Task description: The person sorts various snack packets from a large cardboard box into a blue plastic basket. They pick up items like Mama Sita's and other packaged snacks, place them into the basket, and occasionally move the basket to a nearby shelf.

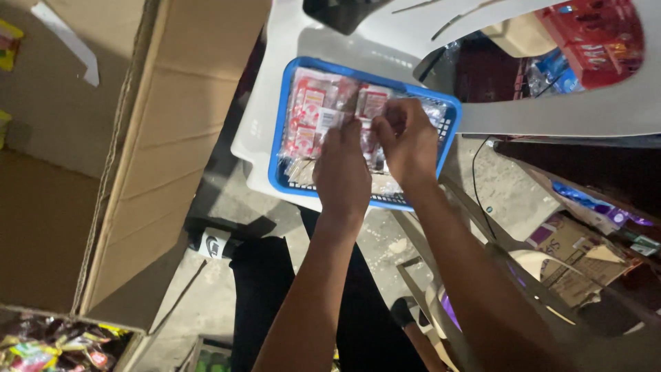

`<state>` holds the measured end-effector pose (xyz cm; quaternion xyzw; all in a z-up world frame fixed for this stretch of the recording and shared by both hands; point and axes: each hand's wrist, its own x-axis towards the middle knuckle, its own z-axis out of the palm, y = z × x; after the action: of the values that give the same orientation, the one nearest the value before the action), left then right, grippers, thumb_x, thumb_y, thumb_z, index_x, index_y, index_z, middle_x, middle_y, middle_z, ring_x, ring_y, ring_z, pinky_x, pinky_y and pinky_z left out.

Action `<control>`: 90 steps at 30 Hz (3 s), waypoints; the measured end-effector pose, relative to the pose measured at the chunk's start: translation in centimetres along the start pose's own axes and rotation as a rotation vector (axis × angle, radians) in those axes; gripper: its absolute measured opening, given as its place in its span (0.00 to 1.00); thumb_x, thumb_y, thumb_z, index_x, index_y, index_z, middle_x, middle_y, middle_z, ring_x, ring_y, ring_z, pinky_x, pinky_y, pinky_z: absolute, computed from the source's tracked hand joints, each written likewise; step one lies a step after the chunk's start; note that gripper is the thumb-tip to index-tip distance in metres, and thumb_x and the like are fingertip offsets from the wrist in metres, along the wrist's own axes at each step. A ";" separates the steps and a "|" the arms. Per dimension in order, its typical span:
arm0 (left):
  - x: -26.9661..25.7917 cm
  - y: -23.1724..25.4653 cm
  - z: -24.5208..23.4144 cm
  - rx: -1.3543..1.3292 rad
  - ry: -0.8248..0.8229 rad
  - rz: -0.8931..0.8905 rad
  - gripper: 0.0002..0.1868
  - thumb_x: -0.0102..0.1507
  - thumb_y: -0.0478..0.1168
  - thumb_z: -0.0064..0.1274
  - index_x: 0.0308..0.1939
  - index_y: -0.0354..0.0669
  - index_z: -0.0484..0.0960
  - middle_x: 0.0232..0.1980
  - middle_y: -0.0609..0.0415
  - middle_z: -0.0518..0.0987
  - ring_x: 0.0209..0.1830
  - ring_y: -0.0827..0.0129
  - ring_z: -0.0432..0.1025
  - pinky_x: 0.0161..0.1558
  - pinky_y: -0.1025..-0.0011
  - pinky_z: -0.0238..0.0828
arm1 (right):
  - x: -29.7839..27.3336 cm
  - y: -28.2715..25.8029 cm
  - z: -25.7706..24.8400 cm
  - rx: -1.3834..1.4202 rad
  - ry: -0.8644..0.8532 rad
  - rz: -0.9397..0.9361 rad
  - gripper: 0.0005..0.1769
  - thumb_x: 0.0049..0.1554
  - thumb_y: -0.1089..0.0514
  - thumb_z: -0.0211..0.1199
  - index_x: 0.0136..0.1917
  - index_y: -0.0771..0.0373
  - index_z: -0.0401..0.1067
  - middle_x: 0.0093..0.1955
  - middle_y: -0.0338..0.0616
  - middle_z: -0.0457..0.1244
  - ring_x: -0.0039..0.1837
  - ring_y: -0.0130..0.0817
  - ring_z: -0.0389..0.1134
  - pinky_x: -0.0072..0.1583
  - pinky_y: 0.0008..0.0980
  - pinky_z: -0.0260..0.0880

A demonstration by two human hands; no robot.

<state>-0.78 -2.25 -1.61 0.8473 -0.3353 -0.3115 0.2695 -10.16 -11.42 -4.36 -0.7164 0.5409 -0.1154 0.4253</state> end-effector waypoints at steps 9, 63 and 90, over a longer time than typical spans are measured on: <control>-3.9 -2.3 -5.4 -0.223 0.064 0.054 0.17 0.64 0.35 0.50 0.57 0.39 0.75 0.57 0.41 0.75 0.49 0.46 0.76 0.48 0.53 0.73 | -1.8 -2.8 -0.9 -0.176 0.053 0.002 0.17 0.62 0.59 0.70 0.60 0.68 0.69 0.47 0.46 0.69 0.46 0.30 0.72 0.45 0.31 0.73; -28.4 -43.2 -29.6 -1.452 0.830 -0.564 0.45 0.49 0.45 0.72 0.65 0.39 0.65 0.52 0.46 0.80 0.46 0.59 0.77 0.44 0.63 0.78 | -30.3 -40.2 50.6 -0.718 -1.410 -0.715 0.37 0.46 0.48 0.73 0.67 0.61 0.70 0.62 0.48 0.70 0.63 0.39 0.71 0.63 0.37 0.70; -49.1 -62.3 -31.1 -0.343 0.237 -1.521 0.63 0.54 0.74 0.58 0.73 0.24 0.58 0.65 0.26 0.72 0.67 0.37 0.66 0.70 0.47 0.56 | -51.7 -23.5 59.1 -0.909 -1.199 -0.914 0.54 0.33 0.51 0.80 0.65 0.75 0.57 0.61 0.70 0.61 0.63 0.64 0.61 0.64 0.49 0.60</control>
<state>17.62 80.84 -5.45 0.8181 0.4203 -0.3654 0.1434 22.64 63.60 -8.04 -0.9026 -0.1198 0.3477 0.2236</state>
